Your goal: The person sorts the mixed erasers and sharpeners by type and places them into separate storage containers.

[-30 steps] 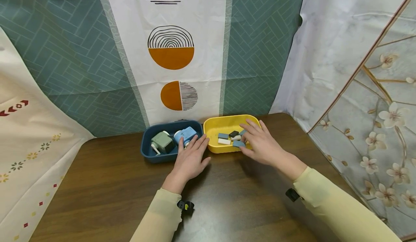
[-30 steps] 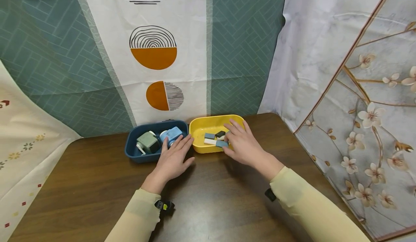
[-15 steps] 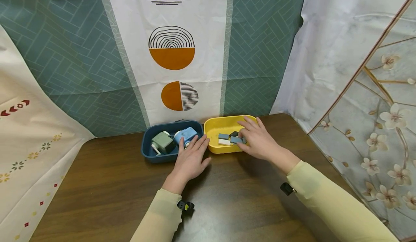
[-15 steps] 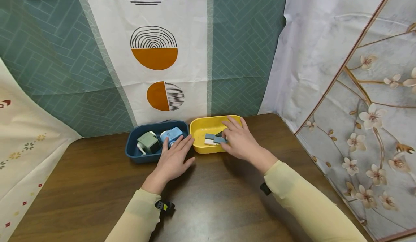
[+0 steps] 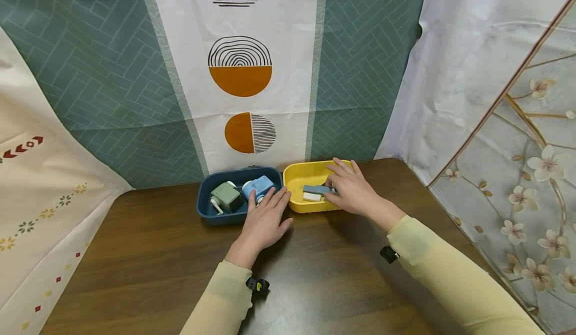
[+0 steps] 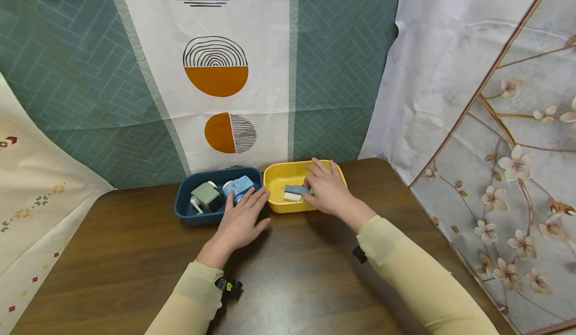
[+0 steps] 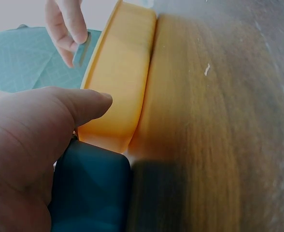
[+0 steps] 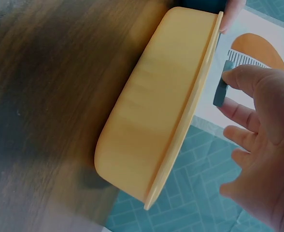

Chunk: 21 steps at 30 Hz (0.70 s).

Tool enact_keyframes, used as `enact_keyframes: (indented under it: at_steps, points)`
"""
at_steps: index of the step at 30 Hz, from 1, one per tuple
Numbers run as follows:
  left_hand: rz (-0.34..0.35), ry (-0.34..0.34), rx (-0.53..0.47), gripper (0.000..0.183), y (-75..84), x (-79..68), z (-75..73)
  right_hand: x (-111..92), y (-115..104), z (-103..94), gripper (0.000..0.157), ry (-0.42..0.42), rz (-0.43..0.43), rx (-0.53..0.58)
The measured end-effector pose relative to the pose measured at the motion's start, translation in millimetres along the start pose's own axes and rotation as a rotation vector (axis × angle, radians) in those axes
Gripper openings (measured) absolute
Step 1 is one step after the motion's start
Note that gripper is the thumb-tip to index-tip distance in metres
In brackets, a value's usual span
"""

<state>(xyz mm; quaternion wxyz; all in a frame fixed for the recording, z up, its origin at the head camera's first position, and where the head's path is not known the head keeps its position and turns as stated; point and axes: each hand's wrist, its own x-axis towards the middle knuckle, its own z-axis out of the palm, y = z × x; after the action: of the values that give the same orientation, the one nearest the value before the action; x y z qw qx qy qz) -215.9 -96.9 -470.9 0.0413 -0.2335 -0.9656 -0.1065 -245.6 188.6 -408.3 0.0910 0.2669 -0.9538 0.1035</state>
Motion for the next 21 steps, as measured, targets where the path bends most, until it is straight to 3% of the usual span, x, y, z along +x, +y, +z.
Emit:
enact_keyframes:
  at_steps: [10,21]
  points:
    - [-0.004,0.0,0.003,0.077,1.3,0.4,-1.6,12.5,2.5,6.6,0.018,0.01,0.017,0.004]
    - [-0.004,-0.004,0.002,0.078,1.3,0.9,0.3,18.9,0.3,12.1,0.019,-0.035,0.039,0.011]
